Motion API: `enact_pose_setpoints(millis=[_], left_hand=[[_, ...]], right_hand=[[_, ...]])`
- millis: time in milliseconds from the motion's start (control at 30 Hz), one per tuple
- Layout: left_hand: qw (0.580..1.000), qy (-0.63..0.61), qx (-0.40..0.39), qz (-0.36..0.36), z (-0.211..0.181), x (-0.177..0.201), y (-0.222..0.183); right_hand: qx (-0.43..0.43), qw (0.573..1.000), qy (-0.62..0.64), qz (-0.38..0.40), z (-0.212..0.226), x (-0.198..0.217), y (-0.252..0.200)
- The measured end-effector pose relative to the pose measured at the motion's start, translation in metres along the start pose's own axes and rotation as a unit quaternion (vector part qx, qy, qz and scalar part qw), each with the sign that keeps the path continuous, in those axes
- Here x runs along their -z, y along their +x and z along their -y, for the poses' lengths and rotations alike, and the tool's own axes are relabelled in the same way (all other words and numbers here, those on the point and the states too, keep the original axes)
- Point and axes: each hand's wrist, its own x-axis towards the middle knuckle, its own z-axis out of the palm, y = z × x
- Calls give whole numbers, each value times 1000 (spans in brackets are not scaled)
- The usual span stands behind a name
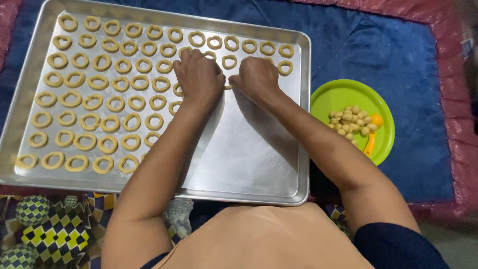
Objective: Rolling small dough balls into thin cylinders and joining the ends to form rings on a baking tray.
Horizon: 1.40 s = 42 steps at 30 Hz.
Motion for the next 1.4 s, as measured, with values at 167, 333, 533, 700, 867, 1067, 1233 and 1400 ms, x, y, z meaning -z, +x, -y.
enact_pose_setpoints(millis=[167,333,533,700,867,1067,1233,1400], left_hand=[[1000,-7,9,-9,1,-3,0],[999,-33,23,1,3,-5,1],[999,-37,25,10,4,-6,3],[999,-26,17,16,6,-6,2],[999,-35,9,5,5,0,0],[999,-39,-11,-10,5,-4,0],[998,-35,-45,-22,5,-3,2],[983,-12,-167,-70,7,2,7]], right_hand=[[39,999,15,-8,7,-7,6],[86,995,22,-54,5,-15,10],[126,986,-2,-111,4,-21,10],[184,968,-6,-172,2,-26,7],[169,972,18,-161,-8,-10,1],[156,980,10,-123,-34,53,-49],[76,997,-23,-17,-85,86,-103],[59,976,-207,12,-137,92,-147]])
